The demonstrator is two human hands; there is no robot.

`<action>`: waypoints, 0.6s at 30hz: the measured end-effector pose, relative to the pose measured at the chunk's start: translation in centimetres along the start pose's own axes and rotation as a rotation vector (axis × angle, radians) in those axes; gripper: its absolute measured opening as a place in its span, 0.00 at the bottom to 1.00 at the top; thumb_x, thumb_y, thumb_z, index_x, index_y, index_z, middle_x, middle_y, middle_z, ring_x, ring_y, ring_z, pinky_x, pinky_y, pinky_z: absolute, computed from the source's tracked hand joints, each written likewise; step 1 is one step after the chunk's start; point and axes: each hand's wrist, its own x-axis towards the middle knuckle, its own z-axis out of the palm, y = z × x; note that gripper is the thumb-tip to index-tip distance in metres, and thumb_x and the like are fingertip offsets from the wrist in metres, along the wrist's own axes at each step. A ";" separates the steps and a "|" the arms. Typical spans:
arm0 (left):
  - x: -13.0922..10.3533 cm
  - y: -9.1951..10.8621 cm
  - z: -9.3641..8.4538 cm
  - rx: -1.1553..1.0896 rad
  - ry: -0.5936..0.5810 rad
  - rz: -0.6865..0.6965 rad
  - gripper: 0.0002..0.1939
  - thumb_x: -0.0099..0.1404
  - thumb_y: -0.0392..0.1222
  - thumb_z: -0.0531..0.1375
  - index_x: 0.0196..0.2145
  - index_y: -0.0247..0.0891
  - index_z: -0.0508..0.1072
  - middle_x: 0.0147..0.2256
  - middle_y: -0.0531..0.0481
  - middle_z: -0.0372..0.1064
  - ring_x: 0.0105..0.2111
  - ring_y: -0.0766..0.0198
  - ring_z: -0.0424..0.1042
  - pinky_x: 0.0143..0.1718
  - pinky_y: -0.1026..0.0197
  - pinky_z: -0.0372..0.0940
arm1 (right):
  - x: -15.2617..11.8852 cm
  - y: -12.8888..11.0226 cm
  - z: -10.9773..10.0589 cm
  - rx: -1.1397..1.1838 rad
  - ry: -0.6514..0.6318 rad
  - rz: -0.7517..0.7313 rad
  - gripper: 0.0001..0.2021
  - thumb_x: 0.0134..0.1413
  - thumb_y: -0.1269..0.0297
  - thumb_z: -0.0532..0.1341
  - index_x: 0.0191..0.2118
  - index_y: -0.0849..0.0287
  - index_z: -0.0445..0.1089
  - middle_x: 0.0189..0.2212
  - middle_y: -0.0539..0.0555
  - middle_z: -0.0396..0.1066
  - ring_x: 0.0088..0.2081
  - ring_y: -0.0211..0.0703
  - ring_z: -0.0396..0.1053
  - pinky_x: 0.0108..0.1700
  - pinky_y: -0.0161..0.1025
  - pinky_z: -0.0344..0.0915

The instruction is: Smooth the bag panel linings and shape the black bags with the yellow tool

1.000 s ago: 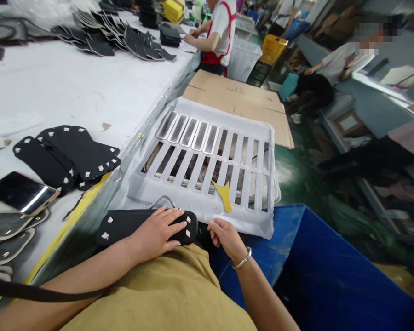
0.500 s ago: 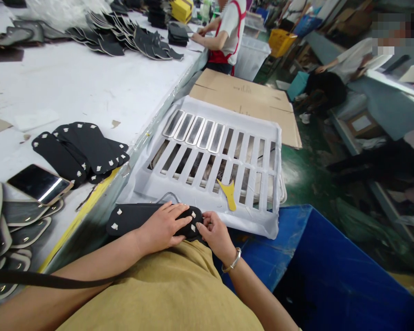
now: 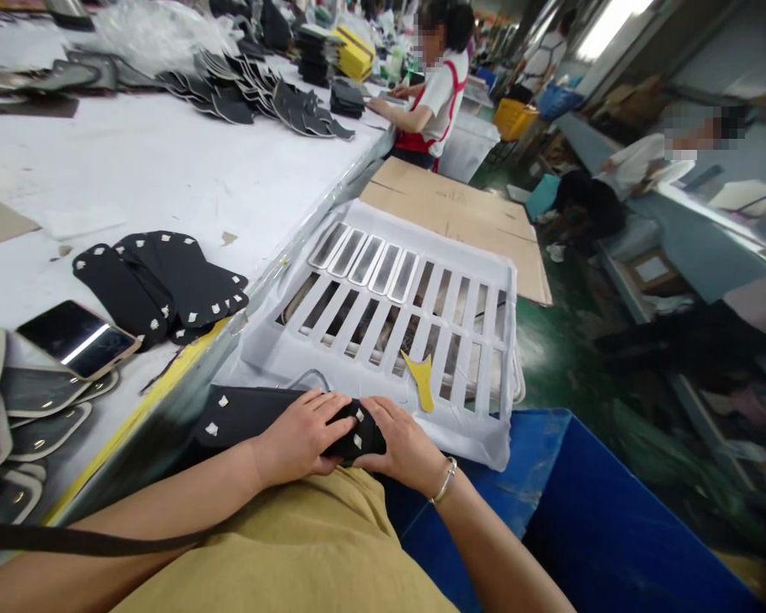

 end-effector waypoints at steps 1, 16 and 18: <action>0.0 0.0 0.0 -0.006 -0.001 -0.004 0.26 0.52 0.45 0.63 0.49 0.37 0.67 0.54 0.37 0.61 0.53 0.49 0.60 0.55 0.46 0.53 | 0.2 0.0 0.0 -0.001 -0.004 -0.003 0.38 0.40 0.54 0.69 0.56 0.59 0.55 0.50 0.61 0.62 0.52 0.53 0.61 0.54 0.50 0.59; 0.5 -1.6 -0.6 -0.193 -0.057 -0.037 0.29 0.48 0.42 0.62 0.48 0.33 0.61 0.48 0.39 0.65 0.48 0.50 0.63 0.51 0.50 0.57 | 1.7 -0.1 -0.1 -0.126 0.006 -0.035 0.31 0.35 0.59 0.65 0.48 0.63 0.58 0.42 0.60 0.64 0.44 0.52 0.63 0.47 0.46 0.61; 0.5 -1.5 -0.4 -0.199 -0.039 -0.039 0.28 0.49 0.41 0.61 0.48 0.33 0.61 0.47 0.40 0.65 0.48 0.51 0.64 0.51 0.51 0.57 | 1.6 0.0 0.0 -0.123 0.023 -0.054 0.30 0.36 0.59 0.64 0.48 0.64 0.59 0.42 0.60 0.64 0.44 0.52 0.63 0.48 0.46 0.61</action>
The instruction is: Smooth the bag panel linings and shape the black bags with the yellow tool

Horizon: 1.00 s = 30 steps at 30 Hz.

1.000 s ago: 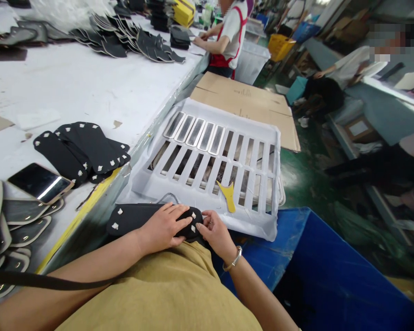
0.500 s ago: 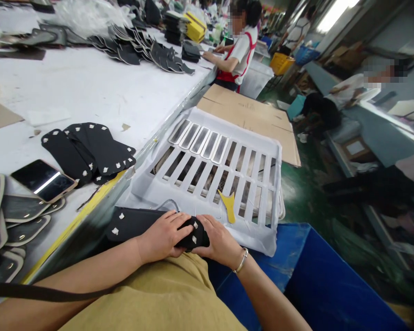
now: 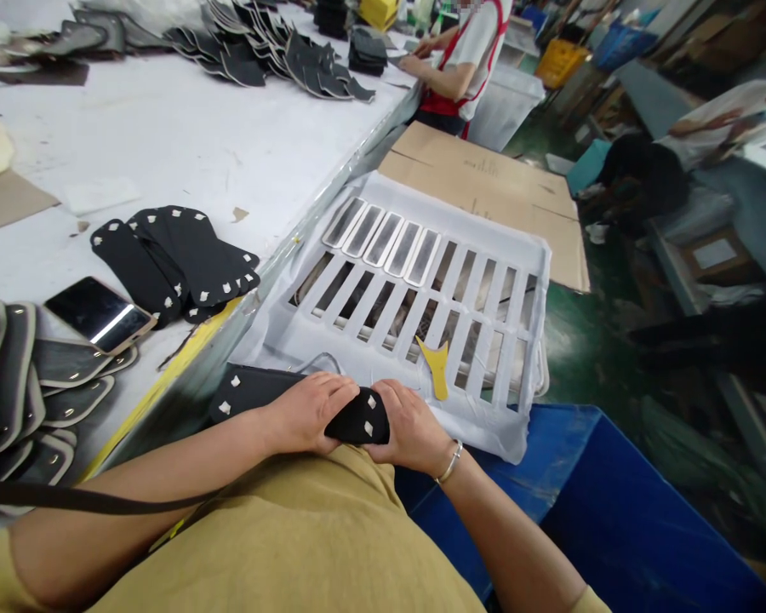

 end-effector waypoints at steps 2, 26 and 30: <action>0.0 0.1 0.2 0.003 0.017 0.003 0.27 0.49 0.41 0.60 0.48 0.32 0.61 0.46 0.39 0.65 0.47 0.51 0.64 0.52 0.51 0.57 | -0.1 0.1 0.2 -0.001 0.021 -0.019 0.30 0.36 0.59 0.64 0.48 0.64 0.58 0.42 0.60 0.64 0.45 0.53 0.62 0.48 0.47 0.61; -0.1 0.3 0.0 0.199 -0.086 0.070 0.37 0.47 0.42 0.66 0.56 0.47 0.63 0.53 0.40 0.57 0.51 0.46 0.59 0.52 0.45 0.55 | -3.3 2.2 4.7 0.768 0.126 0.178 0.35 0.51 0.49 0.59 0.60 0.60 0.49 0.57 0.62 0.57 0.57 0.51 0.58 0.55 0.48 0.60; 0.0 0.4 0.0 0.194 -0.088 0.052 0.35 0.48 0.42 0.65 0.55 0.47 0.63 0.54 0.39 0.57 0.52 0.46 0.59 0.53 0.45 0.55 | -3.0 1.2 4.9 0.858 0.212 0.298 0.21 0.59 0.58 0.52 0.56 0.58 0.57 0.53 0.57 0.64 0.53 0.46 0.62 0.55 0.46 0.60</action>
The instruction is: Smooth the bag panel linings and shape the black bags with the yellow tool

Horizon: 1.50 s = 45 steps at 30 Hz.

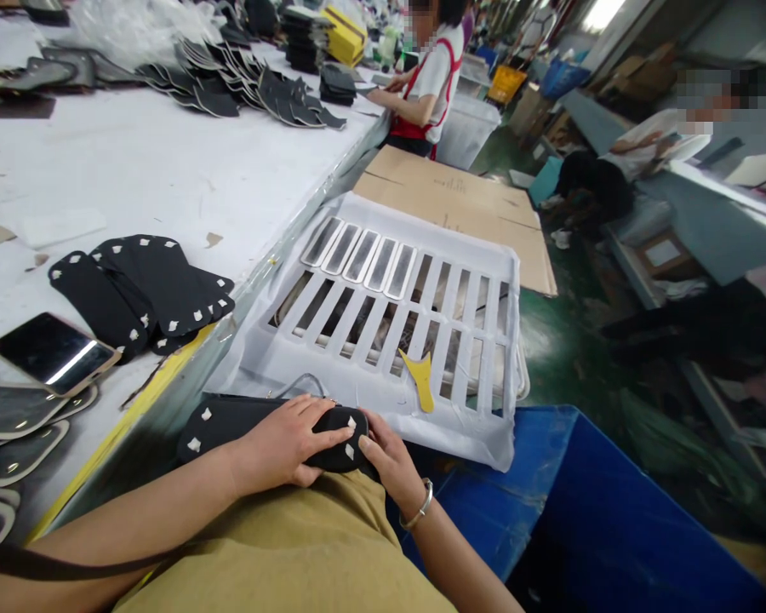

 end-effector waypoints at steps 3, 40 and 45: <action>0.1 0.0 0.1 -0.004 -0.013 -0.015 0.34 0.49 0.42 0.65 0.55 0.47 0.64 0.54 0.38 0.57 0.53 0.46 0.58 0.54 0.44 0.54 | 0.3 -0.9 0.5 -0.011 0.081 0.053 0.17 0.57 0.62 0.52 0.52 0.58 0.61 0.49 0.56 0.67 0.49 0.44 0.65 0.54 0.44 0.61; -13.8 -4.9 -1.9 -0.966 0.327 -1.295 0.20 0.53 0.58 0.59 0.23 0.37 0.65 0.14 0.61 0.51 0.14 0.72 0.49 0.16 0.68 0.43 | 5.2 -6.8 4.0 -1.098 -0.234 -0.372 0.40 0.34 0.55 0.69 0.55 0.68 0.59 0.49 0.70 0.63 0.51 0.66 0.60 0.55 0.62 0.56; -14.0 -5.1 -1.9 -0.934 0.358 -1.296 0.18 0.53 0.56 0.59 0.23 0.36 0.67 0.13 0.60 0.51 0.13 0.72 0.50 0.15 0.68 0.43 | 7.0 -7.8 6.8 -1.038 -0.342 -0.367 0.39 0.37 0.54 0.68 0.55 0.65 0.58 0.50 0.67 0.62 0.51 0.62 0.60 0.54 0.57 0.59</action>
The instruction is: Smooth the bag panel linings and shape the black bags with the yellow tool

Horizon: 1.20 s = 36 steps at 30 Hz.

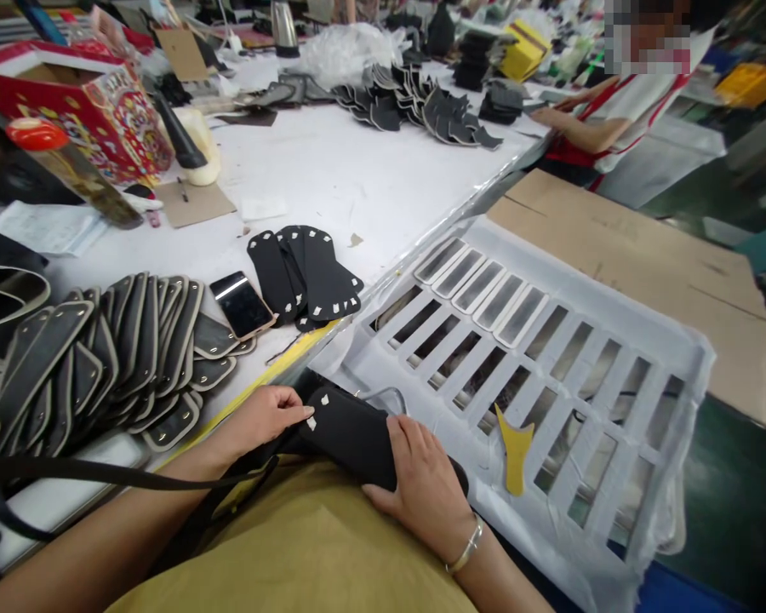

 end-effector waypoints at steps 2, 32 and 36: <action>0.1 -0.1 -0.2 -0.016 -0.012 -0.016 0.18 0.53 0.55 0.59 0.23 0.36 0.67 0.12 0.60 0.52 0.13 0.72 0.51 0.15 0.68 0.44 | 0.6 -0.3 0.3 0.023 -0.006 0.005 0.36 0.37 0.56 0.67 0.54 0.66 0.58 0.49 0.66 0.62 0.50 0.61 0.60 0.53 0.55 0.60; 0.9 -1.3 -0.8 -0.167 -0.114 0.039 0.10 0.51 0.46 0.58 0.22 0.36 0.67 0.14 0.59 0.56 0.13 0.72 0.54 0.13 0.68 0.46 | 3.0 -2.5 2.9 -0.151 0.069 -0.116 0.33 0.51 0.53 0.60 0.60 0.62 0.53 0.57 0.61 0.58 0.56 0.55 0.57 0.54 0.51 0.59; 1.5 -1.6 -0.8 -0.088 -0.079 0.096 0.12 0.51 0.48 0.59 0.23 0.34 0.69 0.16 0.56 0.60 0.16 0.70 0.58 0.16 0.68 0.51 | 3.1 -2.5 2.9 -0.138 0.054 -0.108 0.33 0.51 0.53 0.59 0.60 0.61 0.52 0.57 0.60 0.59 0.56 0.54 0.57 0.54 0.52 0.59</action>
